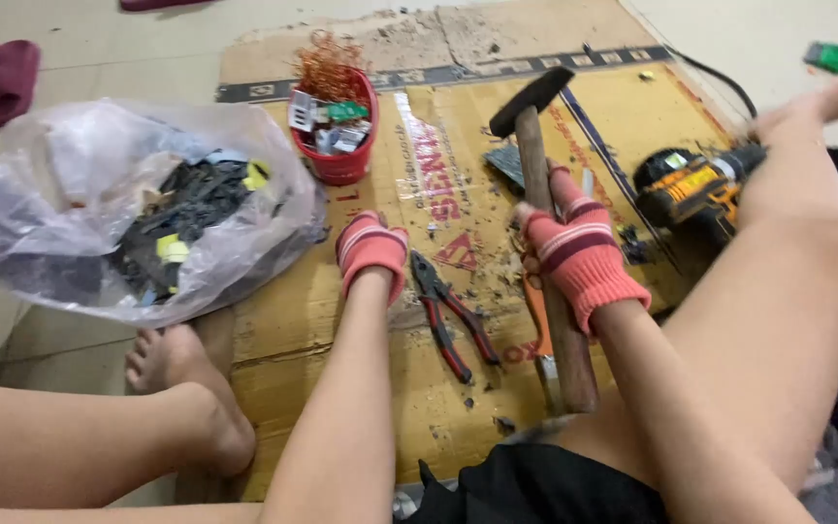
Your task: The person sits on the floor and uses a hammer to strike small black objects on a cardboard surface. They then use pliers to strip the insulation from wires, separating the copper strands from the plastic coating.
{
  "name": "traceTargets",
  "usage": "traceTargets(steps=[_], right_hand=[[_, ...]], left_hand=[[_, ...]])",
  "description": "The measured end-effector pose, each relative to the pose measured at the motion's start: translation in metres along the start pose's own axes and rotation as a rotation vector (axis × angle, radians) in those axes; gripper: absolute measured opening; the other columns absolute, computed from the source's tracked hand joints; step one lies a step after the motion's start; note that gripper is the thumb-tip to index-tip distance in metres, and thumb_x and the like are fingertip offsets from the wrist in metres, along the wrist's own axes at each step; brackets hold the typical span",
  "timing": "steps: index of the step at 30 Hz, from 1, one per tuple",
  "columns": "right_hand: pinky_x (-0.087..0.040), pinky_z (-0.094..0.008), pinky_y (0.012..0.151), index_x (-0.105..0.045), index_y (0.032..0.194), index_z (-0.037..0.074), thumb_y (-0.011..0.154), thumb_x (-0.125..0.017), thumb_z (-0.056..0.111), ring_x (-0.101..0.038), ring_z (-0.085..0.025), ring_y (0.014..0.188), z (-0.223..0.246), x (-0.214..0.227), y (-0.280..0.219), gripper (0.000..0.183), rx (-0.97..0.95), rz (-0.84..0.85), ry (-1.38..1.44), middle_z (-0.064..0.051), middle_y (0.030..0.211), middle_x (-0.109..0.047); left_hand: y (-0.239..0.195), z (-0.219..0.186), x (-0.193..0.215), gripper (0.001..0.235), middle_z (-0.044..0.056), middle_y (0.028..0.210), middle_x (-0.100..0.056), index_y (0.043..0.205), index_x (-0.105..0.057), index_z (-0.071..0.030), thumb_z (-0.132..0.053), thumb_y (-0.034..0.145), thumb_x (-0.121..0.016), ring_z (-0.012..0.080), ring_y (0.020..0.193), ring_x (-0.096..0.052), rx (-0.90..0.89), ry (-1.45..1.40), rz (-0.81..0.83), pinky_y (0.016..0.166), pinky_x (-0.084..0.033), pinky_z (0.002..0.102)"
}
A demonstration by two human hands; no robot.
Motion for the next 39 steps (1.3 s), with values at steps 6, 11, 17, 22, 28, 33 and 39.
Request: traceTargets(steps=[6, 11, 17, 22, 28, 33, 39], right_hand=[[-0.05, -0.041, 0.043, -0.017, 0.163, 0.023, 0.084, -0.062, -0.003, -0.052, -0.023, 0.058, -0.082, 0.034, 0.016, 0.095, -0.438, -0.092, 0.313, -0.009, 0.097, -0.05], [-0.05, -0.036, 0.04, -0.017, 0.163, 0.02, 0.09, -0.058, 0.003, -0.054, -0.02, 0.055, -0.08, 0.04, 0.011, 0.086, -0.473, -0.136, 0.402, -0.017, 0.09, -0.056], [-0.052, -0.037, 0.04, -0.02, 0.163, 0.026, 0.092, -0.055, 0.006, -0.056, -0.021, 0.053, -0.065, 0.043, 0.005, 0.081, -0.472, -0.143, 0.405, -0.018, 0.095, -0.057], [-0.05, -0.038, 0.037, -0.025, 0.16, 0.025, 0.092, -0.053, 0.003, -0.056, -0.023, 0.051, -0.059, 0.037, 0.004, 0.077, -0.437, -0.086, 0.37, -0.018, 0.09, -0.056], [-0.043, -0.039, 0.038, -0.041, 0.147, 0.017, 0.09, -0.049, 0.004, -0.05, -0.026, 0.048, -0.031, 0.015, -0.015, 0.059, -0.434, 0.002, 0.309, -0.018, 0.074, -0.05], [-0.037, -0.03, 0.035, -0.05, 0.148, 0.021, 0.079, -0.046, -0.001, -0.047, -0.015, 0.044, -0.027, -0.003, -0.031, 0.073, -0.218, 0.108, 0.168, -0.009, 0.073, -0.06], [-0.027, -0.052, 0.123, -0.027, 0.159, 0.035, 0.094, -0.052, 0.032, -0.04, -0.029, 0.146, -0.035, -0.019, -0.019, 0.069, -0.176, 0.229, -0.556, -0.009, 0.159, -0.043]], left_hand=[[-0.008, -0.079, -0.07, 0.049, 0.011, 0.129, -0.06, 0.129, -0.061, -0.028, -0.054, 0.088, -0.06, 0.0326, 0.124, -0.061, -0.118, 0.115, 0.095, 0.099, -0.053, 0.052], [-0.01, -0.126, -0.121, 0.048, 0.009, 0.125, -0.062, 0.127, -0.063, -0.03, -0.057, 0.087, -0.059, 0.0309, 0.122, -0.062, -0.211, 0.218, 0.169, 0.098, -0.054, 0.051], [-0.012, -0.142, -0.146, 0.048, 0.007, 0.12, -0.064, 0.123, -0.065, -0.033, -0.062, 0.086, -0.057, 0.0287, 0.12, -0.063, -0.293, 0.295, 0.19, 0.097, -0.054, 0.05], [0.006, -0.112, -0.12, 0.048, 0.005, 0.117, -0.066, 0.121, -0.066, -0.035, -0.066, 0.085, -0.056, 0.027, 0.118, -0.065, -0.292, 0.328, 0.15, 0.096, -0.055, 0.048], [0.051, -0.047, -0.05, 0.049, 0.003, 0.112, -0.069, 0.117, -0.068, -0.038, -0.07, 0.084, -0.054, 0.0247, 0.116, -0.066, -0.274, 0.342, 0.088, 0.095, -0.055, 0.047], [0.058, -0.02, -0.032, 0.05, 0.0, 0.107, -0.071, 0.114, -0.07, -0.04, -0.075, 0.082, -0.053, 0.0224, 0.113, -0.068, -0.284, 0.339, 0.049, 0.094, -0.056, 0.046], [0.049, 0.017, -0.019, 0.052, -0.002, 0.102, -0.074, 0.111, -0.072, -0.043, -0.08, 0.081, -0.051, 0.0202, 0.111, -0.069, -0.288, 0.325, 0.004, 0.093, -0.057, 0.044]])
Point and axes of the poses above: each hand's wrist, its own y-axis towards the middle knuckle, its own x-axis out of the back of the hand, z = x × y, the point moved 1 cm from there along y, towards the middle knuckle
